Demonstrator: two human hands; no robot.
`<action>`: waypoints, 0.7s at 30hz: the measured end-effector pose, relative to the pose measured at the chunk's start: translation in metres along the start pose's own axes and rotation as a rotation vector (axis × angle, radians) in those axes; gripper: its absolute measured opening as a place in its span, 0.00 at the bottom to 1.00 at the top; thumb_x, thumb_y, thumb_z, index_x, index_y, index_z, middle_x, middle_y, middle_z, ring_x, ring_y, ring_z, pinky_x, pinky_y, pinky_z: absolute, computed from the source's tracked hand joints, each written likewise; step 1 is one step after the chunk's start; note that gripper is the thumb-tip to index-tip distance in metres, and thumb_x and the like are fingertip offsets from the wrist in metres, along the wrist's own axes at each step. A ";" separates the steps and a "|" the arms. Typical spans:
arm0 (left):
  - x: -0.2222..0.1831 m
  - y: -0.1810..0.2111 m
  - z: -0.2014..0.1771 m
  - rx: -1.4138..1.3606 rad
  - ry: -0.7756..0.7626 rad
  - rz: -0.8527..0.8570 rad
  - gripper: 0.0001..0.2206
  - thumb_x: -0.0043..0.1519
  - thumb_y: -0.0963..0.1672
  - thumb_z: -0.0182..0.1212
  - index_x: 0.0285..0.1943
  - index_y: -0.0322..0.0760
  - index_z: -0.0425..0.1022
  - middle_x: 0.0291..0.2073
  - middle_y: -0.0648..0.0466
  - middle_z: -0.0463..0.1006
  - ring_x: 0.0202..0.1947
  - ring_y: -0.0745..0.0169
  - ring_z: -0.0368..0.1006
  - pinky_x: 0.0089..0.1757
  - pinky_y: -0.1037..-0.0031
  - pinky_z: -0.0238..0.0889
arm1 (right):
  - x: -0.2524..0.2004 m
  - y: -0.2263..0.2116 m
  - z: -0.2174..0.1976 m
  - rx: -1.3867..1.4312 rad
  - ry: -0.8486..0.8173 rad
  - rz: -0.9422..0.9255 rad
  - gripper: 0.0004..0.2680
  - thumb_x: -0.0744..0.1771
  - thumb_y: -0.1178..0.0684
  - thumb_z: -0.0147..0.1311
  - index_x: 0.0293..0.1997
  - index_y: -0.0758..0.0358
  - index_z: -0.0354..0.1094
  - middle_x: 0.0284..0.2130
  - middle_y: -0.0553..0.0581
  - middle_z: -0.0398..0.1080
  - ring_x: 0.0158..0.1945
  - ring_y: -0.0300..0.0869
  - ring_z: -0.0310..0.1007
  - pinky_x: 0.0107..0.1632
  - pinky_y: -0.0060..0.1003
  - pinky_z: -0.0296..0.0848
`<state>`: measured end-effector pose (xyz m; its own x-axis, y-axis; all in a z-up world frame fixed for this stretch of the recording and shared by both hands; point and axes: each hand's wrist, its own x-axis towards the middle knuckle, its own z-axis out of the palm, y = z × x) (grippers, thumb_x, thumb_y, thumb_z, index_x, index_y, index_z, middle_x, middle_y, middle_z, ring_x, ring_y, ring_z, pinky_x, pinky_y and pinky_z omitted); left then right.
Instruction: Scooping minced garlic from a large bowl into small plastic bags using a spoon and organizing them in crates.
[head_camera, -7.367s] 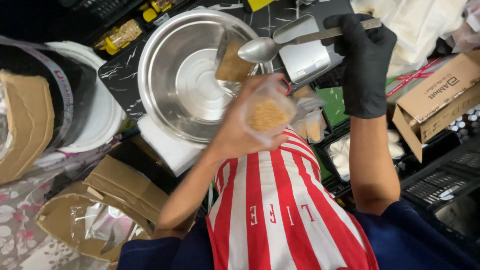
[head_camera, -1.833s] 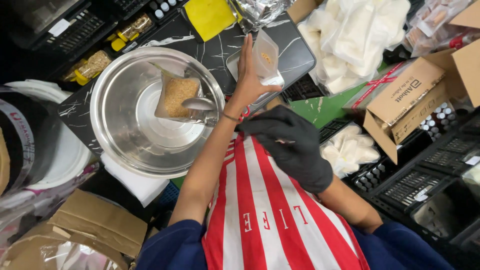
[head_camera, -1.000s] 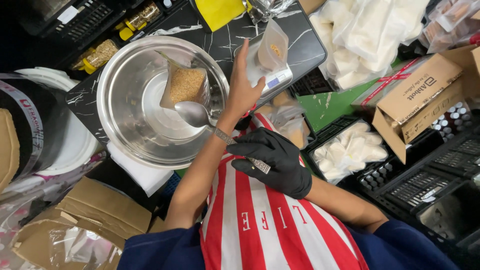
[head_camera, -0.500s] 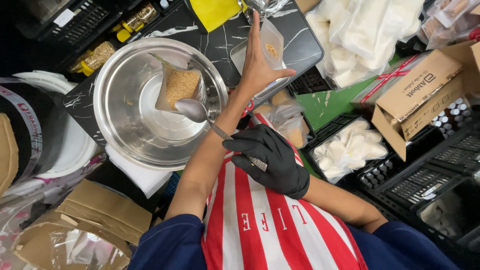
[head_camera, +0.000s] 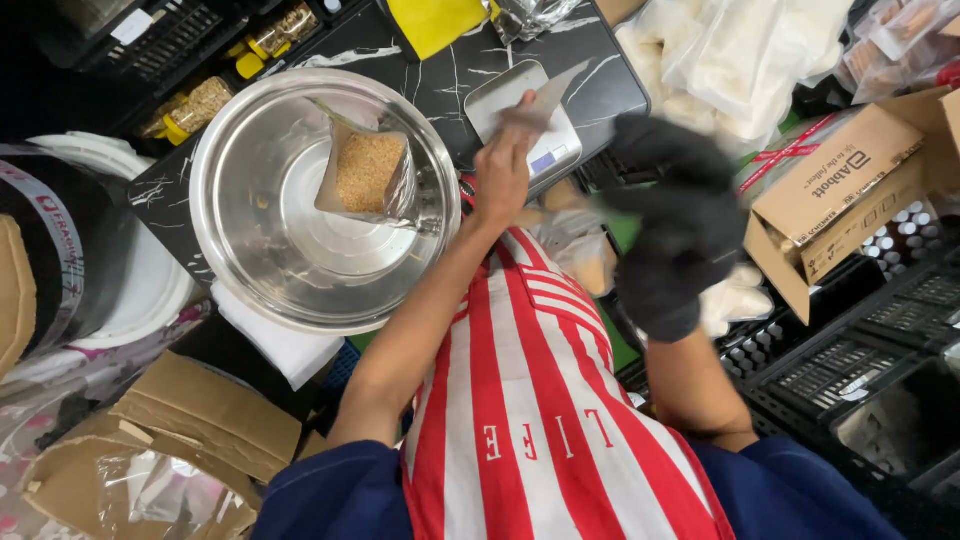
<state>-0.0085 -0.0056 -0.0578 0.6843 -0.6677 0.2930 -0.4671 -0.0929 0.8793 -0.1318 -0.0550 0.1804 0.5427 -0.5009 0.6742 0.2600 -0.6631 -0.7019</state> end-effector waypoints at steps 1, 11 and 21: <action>0.004 0.019 -0.018 -0.032 -0.026 -0.037 0.16 0.78 0.46 0.46 0.75 0.50 0.63 0.61 0.53 0.76 0.54 0.54 0.78 0.52 0.66 0.69 | 0.011 0.006 -0.010 0.074 0.049 -0.004 0.23 0.77 0.36 0.28 0.41 0.64 0.68 0.42 0.65 0.66 0.46 0.55 0.72 0.51 0.53 0.76; 0.006 0.201 -0.165 -0.125 0.111 -0.019 0.17 0.70 0.48 0.61 0.25 0.45 0.75 0.10 0.61 0.68 0.20 0.79 0.56 0.26 0.78 0.62 | 0.036 -0.022 -0.023 0.129 -0.339 0.773 0.19 0.59 0.56 0.77 0.53 0.64 0.77 0.35 0.51 0.77 0.39 0.27 0.69 0.49 0.25 0.73; 0.000 0.234 -0.215 -0.470 0.022 -0.043 0.07 0.55 0.43 0.80 0.39 0.43 0.86 0.25 0.59 0.85 0.32 0.78 0.80 0.38 0.82 0.75 | 0.034 -0.046 0.005 0.129 -0.417 0.346 0.10 0.62 0.59 0.70 0.34 0.70 0.68 0.27 0.60 0.70 0.31 0.44 0.67 0.39 0.39 0.68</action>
<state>0.0024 0.1315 0.2285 0.7119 -0.6540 0.2558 -0.1373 0.2276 0.9640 -0.1216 -0.0392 0.2348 0.8771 -0.3972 0.2702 0.0924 -0.4125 -0.9063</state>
